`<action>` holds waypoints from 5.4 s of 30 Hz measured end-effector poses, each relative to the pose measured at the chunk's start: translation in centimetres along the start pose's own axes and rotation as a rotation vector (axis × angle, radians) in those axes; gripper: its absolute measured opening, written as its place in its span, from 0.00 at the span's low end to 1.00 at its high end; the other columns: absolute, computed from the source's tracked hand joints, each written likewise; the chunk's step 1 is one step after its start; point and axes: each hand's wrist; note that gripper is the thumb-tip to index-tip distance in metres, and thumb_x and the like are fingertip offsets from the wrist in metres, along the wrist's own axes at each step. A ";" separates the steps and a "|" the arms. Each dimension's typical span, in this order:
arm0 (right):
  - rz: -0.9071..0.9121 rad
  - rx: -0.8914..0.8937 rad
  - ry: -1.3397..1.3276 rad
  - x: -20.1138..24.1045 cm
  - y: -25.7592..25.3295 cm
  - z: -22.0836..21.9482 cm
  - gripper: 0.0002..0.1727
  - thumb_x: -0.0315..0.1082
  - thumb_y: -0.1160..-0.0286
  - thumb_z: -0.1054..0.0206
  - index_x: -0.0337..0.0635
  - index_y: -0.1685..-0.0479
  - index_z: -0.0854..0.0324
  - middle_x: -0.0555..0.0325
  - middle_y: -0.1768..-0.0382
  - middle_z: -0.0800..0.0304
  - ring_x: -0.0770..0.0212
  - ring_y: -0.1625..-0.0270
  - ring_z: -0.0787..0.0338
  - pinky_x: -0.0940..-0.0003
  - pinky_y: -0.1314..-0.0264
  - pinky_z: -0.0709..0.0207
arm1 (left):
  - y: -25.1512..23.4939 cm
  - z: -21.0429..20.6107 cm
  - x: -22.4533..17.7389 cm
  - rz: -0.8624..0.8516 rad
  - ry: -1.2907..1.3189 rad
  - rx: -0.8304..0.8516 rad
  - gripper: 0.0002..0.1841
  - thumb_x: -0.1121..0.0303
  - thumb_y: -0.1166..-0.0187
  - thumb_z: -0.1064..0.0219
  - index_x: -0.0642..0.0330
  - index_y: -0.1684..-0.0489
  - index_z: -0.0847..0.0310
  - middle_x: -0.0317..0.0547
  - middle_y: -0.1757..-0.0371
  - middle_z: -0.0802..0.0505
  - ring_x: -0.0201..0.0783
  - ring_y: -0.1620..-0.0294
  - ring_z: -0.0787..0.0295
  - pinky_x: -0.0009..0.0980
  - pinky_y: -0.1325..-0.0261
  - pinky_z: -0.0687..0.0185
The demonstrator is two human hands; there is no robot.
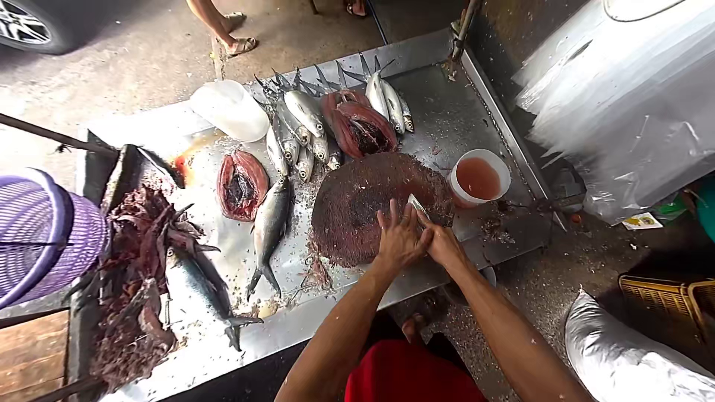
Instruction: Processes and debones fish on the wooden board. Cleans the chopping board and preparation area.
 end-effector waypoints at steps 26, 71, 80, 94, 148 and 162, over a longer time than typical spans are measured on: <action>0.425 0.676 -1.919 -1.2 9.0 -3.8 0.29 0.68 0.21 0.41 0.52 0.64 0.11 0.68 0.83 0.18 0.74 0.87 0.20 0.78 0.84 0.23 | 1.5 6.7 -3.3 0.287 1.829 0.040 0.17 0.64 0.07 0.54 0.68 0.37 0.26 0.45 0.70 0.11 0.40 0.70 0.10 0.39 0.58 0.10; 0.072 0.210 -0.108 -2.5 8.2 -3.2 0.39 0.51 0.19 0.34 0.67 0.06 0.40 0.43 0.49 0.05 0.41 0.47 0.06 0.37 0.38 0.18 | 9.7 -2.1 -2.2 0.004 -0.039 -0.134 0.44 0.35 0.13 0.73 0.56 0.16 0.27 0.46 0.11 0.27 0.62 0.07 0.46 0.79 0.16 0.64; 0.020 -0.065 -0.190 -1.9 3.1 0.3 0.39 0.54 0.17 0.35 0.58 0.07 0.39 0.46 0.34 0.09 0.45 0.37 0.08 0.41 0.29 0.20 | 1.2 2.8 -0.5 -0.059 0.001 0.004 0.41 0.35 0.14 0.71 0.49 0.10 0.35 0.42 0.07 0.33 0.61 0.03 0.61 0.78 0.14 0.77; -0.159 -0.347 -0.805 -8.4 18.7 -4.3 0.40 0.28 0.20 0.34 0.43 0.05 0.46 0.41 0.37 0.12 0.68 0.91 0.26 0.67 0.92 0.25 | -8.4 -0.5 3.0 -0.056 0.170 -0.060 0.29 0.60 0.10 0.49 0.45 0.08 0.40 0.63 0.07 0.42 0.59 0.05 0.53 0.51 0.06 0.54; 0.111 0.013 -0.107 11.1 2.5 -10.1 0.36 0.49 0.16 0.39 0.59 0.07 0.38 0.44 0.42 0.06 0.43 0.41 0.07 0.41 0.31 0.20 | 9.5 1.6 13.5 -0.035 -0.010 -0.050 0.39 0.41 0.11 0.74 0.50 0.08 0.40 0.40 0.05 0.40 0.63 0.03 0.67 0.78 0.14 0.76; 0.151 0.017 -0.148 11.3 5.8 -11.9 0.34 0.40 0.20 0.34 0.60 0.10 0.32 0.48 0.39 0.06 0.48 0.39 0.07 0.44 0.29 0.19 | 14.3 0.2 12.5 0.004 -0.025 -0.258 0.39 0.40 0.13 0.65 0.56 0.14 0.28 0.46 0.12 0.26 0.69 0.08 0.47 0.81 0.18 0.62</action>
Point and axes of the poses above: each hand's wrist, its own y-axis away from the middle knuckle, its own z-axis out of the back of the hand, x = y × z
